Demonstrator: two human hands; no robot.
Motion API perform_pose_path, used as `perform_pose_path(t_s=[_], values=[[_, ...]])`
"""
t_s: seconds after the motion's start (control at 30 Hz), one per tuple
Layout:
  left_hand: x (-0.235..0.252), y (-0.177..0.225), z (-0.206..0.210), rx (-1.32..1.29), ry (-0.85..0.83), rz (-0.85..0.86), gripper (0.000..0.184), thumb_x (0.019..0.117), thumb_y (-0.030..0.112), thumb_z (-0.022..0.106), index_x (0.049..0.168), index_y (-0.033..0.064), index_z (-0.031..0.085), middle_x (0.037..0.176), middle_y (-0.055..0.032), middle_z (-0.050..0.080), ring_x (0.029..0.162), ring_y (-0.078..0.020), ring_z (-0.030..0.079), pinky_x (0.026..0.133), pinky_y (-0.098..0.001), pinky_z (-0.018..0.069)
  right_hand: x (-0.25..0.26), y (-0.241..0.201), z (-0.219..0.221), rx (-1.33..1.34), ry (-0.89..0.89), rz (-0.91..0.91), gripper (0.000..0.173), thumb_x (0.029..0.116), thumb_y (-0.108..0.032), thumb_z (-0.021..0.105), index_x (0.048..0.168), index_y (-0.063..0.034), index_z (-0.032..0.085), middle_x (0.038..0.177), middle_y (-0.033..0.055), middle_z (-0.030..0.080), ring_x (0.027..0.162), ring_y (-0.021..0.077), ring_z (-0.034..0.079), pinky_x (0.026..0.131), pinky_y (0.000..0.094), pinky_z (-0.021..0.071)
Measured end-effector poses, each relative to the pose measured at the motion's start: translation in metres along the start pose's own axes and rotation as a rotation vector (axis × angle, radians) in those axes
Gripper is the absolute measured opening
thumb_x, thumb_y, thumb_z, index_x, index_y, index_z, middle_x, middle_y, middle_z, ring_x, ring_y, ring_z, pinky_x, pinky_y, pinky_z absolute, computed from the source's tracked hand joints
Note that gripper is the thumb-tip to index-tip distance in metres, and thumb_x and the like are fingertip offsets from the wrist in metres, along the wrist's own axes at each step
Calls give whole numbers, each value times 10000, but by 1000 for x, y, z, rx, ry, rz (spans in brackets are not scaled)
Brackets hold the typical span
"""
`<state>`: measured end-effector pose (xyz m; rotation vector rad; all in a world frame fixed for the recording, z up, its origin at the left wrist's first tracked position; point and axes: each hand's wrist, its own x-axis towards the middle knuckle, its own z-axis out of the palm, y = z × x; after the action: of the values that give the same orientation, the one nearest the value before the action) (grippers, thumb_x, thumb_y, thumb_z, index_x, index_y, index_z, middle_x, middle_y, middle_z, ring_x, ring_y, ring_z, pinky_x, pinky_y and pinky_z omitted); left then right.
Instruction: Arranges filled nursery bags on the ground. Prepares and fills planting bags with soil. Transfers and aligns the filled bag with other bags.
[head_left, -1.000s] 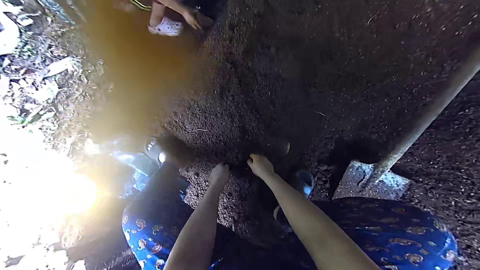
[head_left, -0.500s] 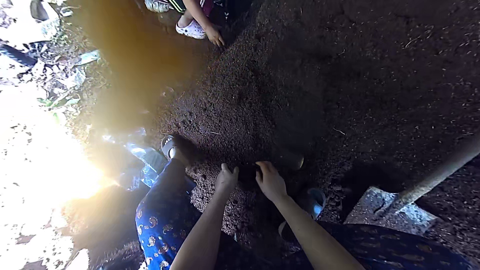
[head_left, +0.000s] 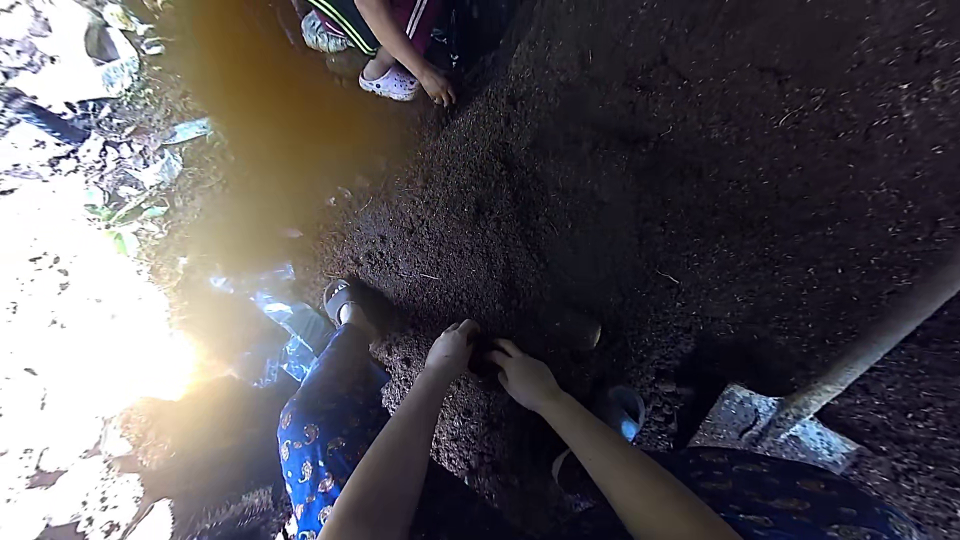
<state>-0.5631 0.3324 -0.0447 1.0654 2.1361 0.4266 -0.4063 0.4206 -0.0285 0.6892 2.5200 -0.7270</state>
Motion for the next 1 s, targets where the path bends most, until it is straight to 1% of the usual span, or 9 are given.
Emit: perform_pose_path(t_s=[0.17,0.3,0.5,0.67,0.8,0.9,0.93,0.97,1.0], values=[[2,-5,0,146,-61,79,363,1100,190,435,1414,219,615,1474,-106,570,1328,-316,580,1088,-551,473,-3,22,16,83,67,-24,513,1028,-84,462,1503,-270,508,1688,42,274,1315,309,583,999,498,540],[9,7,-11,259,-117,49,334,1087,203,483,1381,162,636,1414,-116,624,1323,-321,586,1090,-565,463,-5,24,22,100,96,-78,507,1018,-74,479,1487,-261,527,1682,68,283,1296,316,597,983,479,551],[16,30,-22,522,-236,9,254,1064,162,536,1268,83,666,1250,-190,679,1192,-403,644,964,-612,521,-5,32,24,161,97,-94,503,1012,-45,468,1442,-283,578,1687,39,279,1342,296,564,1015,473,534],[3,47,-42,523,-187,34,294,1086,164,476,1321,85,635,1281,-186,666,1219,-392,632,993,-593,511,-2,36,20,225,124,-112,461,1018,-45,462,1397,-251,623,1671,48,318,1349,291,558,1028,463,524],[-23,34,-75,447,14,155,271,1077,242,510,1276,147,668,1275,-103,681,1196,-298,657,1014,-547,519,-3,38,13,297,214,-139,355,1027,-57,452,1280,-159,679,1653,74,343,1278,283,610,987,437,548],[-72,-34,-133,343,336,129,250,1037,236,588,1254,189,700,1219,-64,714,1120,-252,695,985,-561,553,-3,45,3,360,319,-81,346,1041,-94,436,1296,-127,668,1568,103,454,1214,253,640,978,394,553],[-102,-63,-162,302,500,44,255,1044,225,575,1257,151,694,1195,-105,719,1092,-288,706,956,-577,563,-2,48,-2,386,313,-42,365,1048,-101,427,1338,-121,648,1514,117,508,1220,255,633,1000,398,539],[-139,-81,-191,239,695,-99,278,1044,181,570,1281,71,667,1192,-203,705,1090,-383,696,939,-624,547,0,53,-6,413,273,7,377,1060,-115,414,1380,-114,614,1462,134,551,1228,267,627,1023,422,521],[-177,-77,-215,150,857,-307,350,1051,168,556,1359,8,604,1266,-301,647,1175,-469,635,992,-656,482,3,58,-9,451,216,57,383,1074,-131,404,1412,-97,579,1413,151,586,1239,280,620,1047,447,499]])
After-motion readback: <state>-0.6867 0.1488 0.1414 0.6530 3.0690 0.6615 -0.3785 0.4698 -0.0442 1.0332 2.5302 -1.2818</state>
